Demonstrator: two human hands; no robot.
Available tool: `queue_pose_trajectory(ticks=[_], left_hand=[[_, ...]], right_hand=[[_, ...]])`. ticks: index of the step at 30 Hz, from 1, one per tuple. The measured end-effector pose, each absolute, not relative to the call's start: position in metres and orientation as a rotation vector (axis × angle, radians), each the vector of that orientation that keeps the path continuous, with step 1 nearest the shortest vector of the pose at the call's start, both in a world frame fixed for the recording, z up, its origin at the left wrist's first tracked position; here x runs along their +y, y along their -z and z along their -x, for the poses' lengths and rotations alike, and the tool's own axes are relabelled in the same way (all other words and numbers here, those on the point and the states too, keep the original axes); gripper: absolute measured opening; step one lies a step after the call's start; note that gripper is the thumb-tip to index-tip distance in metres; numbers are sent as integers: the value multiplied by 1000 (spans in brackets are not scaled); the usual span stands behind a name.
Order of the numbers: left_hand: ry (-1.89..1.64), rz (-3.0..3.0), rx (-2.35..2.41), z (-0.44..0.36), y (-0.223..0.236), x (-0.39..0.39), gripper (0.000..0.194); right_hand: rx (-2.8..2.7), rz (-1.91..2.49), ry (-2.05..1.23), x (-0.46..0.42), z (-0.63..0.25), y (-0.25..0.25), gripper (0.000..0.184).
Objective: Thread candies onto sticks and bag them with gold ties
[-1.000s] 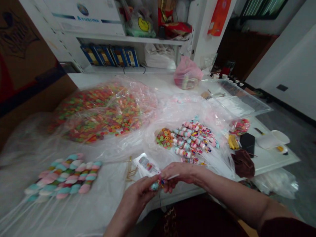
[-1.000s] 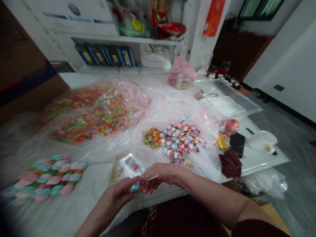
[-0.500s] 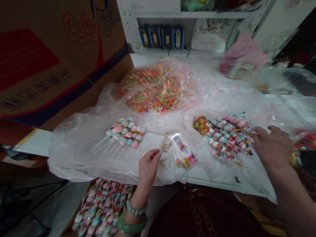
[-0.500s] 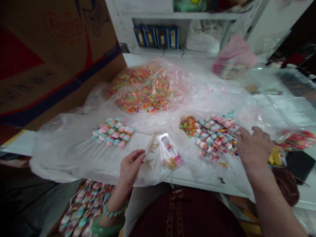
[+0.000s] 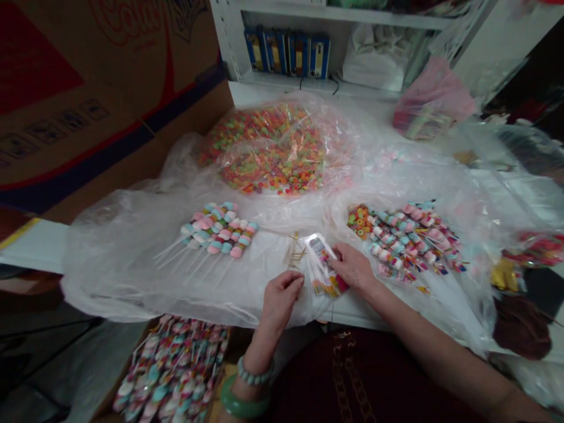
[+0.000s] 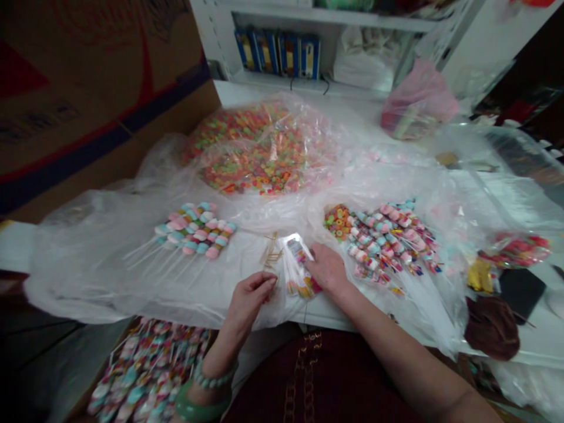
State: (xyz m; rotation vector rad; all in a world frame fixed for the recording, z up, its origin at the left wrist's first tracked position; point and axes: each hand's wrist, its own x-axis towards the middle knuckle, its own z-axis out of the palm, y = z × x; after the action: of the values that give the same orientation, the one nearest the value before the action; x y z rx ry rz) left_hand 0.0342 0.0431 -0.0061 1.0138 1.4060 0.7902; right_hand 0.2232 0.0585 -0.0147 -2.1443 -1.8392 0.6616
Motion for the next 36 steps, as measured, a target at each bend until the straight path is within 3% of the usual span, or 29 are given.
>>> queue_pose_trajectory(ticks=[5,11,18,22,29,32,36], left_hand=[[-833,-959,1377,-31,0,44,19],[-869,-898,1328,-28,-6,42,19],[-882,-698,1160,-32,-7,34,35],[-945,-489,946,-28,-7,31,42],[-1151,-258,945,33,6,32,31],[-1253,-222,1032,73,11,29,26],[-1382,-83,1189,115,12,23,24]], right_hand=[[-1563,2039,-835,63,-241,21,17],[-1354,1764,-702,54,-248,11,15],[-933,1464,-1166,52,-209,-12,16],[-1121,1457,-1418,52,-162,-13,15],[-1724,1470,-1257,70,-87,-1,17],[-1739,1346,-1474,82,-56,-11,15],[-1193,1176,-1928,105,-6,-27,9]])
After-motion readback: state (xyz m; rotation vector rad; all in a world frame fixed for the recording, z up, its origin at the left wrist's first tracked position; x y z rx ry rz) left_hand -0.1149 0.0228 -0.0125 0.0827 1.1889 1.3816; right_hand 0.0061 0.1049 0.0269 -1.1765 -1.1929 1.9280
